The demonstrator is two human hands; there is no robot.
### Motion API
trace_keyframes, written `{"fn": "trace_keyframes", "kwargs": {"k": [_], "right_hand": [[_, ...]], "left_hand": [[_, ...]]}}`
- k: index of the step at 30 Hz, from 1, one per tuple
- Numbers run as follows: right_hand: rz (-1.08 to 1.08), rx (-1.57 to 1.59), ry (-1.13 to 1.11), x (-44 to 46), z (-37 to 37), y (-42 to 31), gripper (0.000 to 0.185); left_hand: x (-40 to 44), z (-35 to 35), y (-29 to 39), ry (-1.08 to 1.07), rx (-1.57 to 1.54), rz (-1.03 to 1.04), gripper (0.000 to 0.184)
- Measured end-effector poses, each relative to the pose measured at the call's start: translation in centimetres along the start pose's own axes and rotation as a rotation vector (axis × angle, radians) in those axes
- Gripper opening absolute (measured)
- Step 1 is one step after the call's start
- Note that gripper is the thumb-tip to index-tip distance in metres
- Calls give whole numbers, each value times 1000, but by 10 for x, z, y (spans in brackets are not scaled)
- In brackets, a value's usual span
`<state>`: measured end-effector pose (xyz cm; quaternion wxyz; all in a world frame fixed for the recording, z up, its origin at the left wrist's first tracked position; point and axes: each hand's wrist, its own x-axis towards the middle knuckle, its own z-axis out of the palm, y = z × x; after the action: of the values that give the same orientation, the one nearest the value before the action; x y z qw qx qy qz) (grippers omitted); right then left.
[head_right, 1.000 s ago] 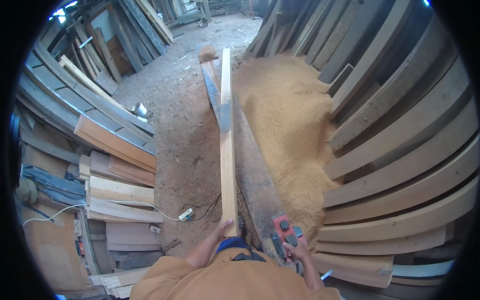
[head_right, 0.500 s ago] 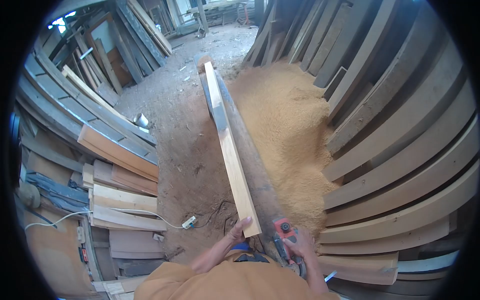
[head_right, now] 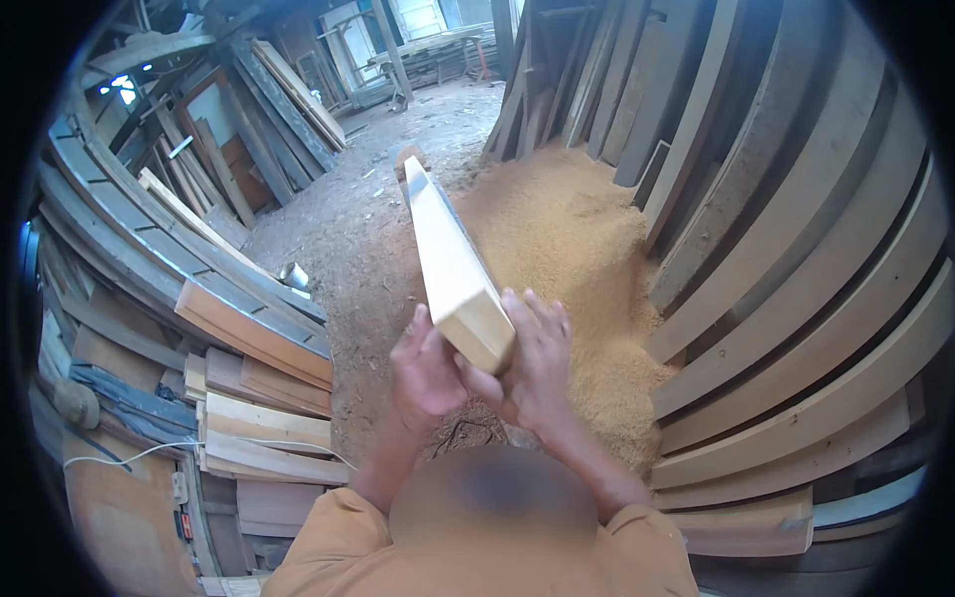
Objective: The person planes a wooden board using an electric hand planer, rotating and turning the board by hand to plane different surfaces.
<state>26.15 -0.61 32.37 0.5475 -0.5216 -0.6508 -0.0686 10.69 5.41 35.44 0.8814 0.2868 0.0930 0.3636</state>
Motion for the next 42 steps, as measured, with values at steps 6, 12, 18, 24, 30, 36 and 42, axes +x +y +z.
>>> {"fn": "trace_keyframes", "kwargs": {"k": [6,12,18,24,30,36,42], "right_hand": [[93,24,48,43,4,-25,78],[29,16,77,42,17,-28,75],[31,10,75,49,20,-33,77],[37,30,86,55,22,-37,78],[5,18,96,56,25,-37,79],[-25,31,90,58,26,-37,81],[40,63,19,55,27,-40,88]], "left_hand": [[14,5,18,19,165,137,68],[3,-5,26,79,80,138,67],[1,-2,35,53,21,105,57],[1,6,38,110,75,176,54],[-2,8,39,76,87,202,56],[-3,3,41,70,87,204,57],[-3,-2,42,112,127,239,71]]}}
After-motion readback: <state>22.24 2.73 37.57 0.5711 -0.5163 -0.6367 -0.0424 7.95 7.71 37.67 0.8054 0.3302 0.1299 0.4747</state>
